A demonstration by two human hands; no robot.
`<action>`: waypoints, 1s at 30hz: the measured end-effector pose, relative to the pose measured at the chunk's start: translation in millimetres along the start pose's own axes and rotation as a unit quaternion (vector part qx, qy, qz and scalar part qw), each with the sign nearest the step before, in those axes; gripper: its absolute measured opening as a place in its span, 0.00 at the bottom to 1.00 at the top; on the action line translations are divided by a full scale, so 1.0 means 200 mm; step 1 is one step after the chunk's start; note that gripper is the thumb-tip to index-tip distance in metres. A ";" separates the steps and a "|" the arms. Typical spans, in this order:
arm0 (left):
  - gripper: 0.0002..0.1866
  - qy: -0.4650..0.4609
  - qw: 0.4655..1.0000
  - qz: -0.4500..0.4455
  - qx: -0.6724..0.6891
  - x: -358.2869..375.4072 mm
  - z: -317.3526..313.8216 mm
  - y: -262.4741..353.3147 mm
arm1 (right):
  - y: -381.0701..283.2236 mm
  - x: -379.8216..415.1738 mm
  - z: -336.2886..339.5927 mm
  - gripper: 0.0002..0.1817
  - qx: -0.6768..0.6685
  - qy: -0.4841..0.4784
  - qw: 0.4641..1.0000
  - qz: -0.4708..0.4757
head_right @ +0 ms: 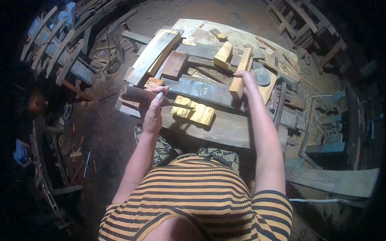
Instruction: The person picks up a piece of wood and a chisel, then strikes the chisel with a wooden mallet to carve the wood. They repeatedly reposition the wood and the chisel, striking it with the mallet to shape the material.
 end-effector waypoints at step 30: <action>0.11 0.130 0.990 -0.006 0.062 -0.11 -0.06 -0.02 | -1.66 0.95 -1.08 0.40 0.513 -0.456 0.685 0.246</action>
Point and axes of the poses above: each hand's wrist, its own x-axis away from the middle knuckle, its own z-axis out of the back of the hand, y = z × x, the point moved 10 cm from there along -x, towards the middle knuckle, and after that the axes turned 12 degrees about z, right-handed, at the moved point
